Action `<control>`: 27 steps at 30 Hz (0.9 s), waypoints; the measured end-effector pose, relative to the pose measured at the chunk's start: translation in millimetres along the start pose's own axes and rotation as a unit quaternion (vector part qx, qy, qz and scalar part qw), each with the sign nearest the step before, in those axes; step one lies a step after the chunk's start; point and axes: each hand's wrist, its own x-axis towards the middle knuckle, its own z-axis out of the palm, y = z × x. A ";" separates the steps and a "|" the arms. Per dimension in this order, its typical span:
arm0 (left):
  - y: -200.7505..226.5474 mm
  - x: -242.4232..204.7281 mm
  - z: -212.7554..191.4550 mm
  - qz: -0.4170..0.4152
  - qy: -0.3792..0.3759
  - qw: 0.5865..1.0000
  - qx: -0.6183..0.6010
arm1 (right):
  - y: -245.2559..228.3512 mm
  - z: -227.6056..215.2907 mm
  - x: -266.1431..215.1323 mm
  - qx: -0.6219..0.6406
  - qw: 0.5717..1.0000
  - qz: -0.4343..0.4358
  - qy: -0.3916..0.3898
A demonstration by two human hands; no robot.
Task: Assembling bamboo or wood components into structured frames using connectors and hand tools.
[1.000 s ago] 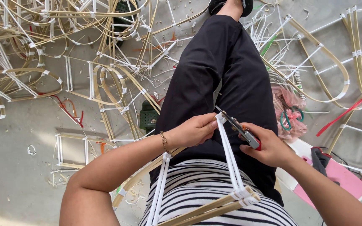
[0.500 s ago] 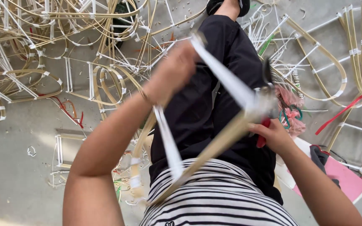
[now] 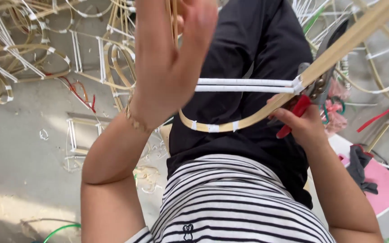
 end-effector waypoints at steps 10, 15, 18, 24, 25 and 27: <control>-53.3 -181.5 42.6 -0.196 -0.133 0.971 -0.021 | 3.2 -33.4 -0.4 0.045 0.995 -0.063 0.068; -70.3 -158.3 43.6 -0.439 -0.007 0.856 -0.275 | 76.0 -127.8 12.0 -0.136 0.944 0.016 0.301; -99.2 -152.3 45.6 -0.492 -0.016 0.760 -0.425 | 153.9 -170.4 16.8 -0.379 0.862 0.143 0.305; -105.1 -148.7 71.4 -0.486 -0.144 0.642 -0.575 | 256.0 -175.9 10.2 -0.362 0.873 0.226 0.235; -107.4 -148.5 82.1 -0.487 -0.147 0.641 -0.575 | 263.6 -186.7 -1.7 -0.360 0.873 0.228 0.238; -112.2 -149.7 93.5 -0.483 -0.196 0.637 -0.568 | 276.9 -202.1 -9.2 -0.504 0.819 -0.095 0.258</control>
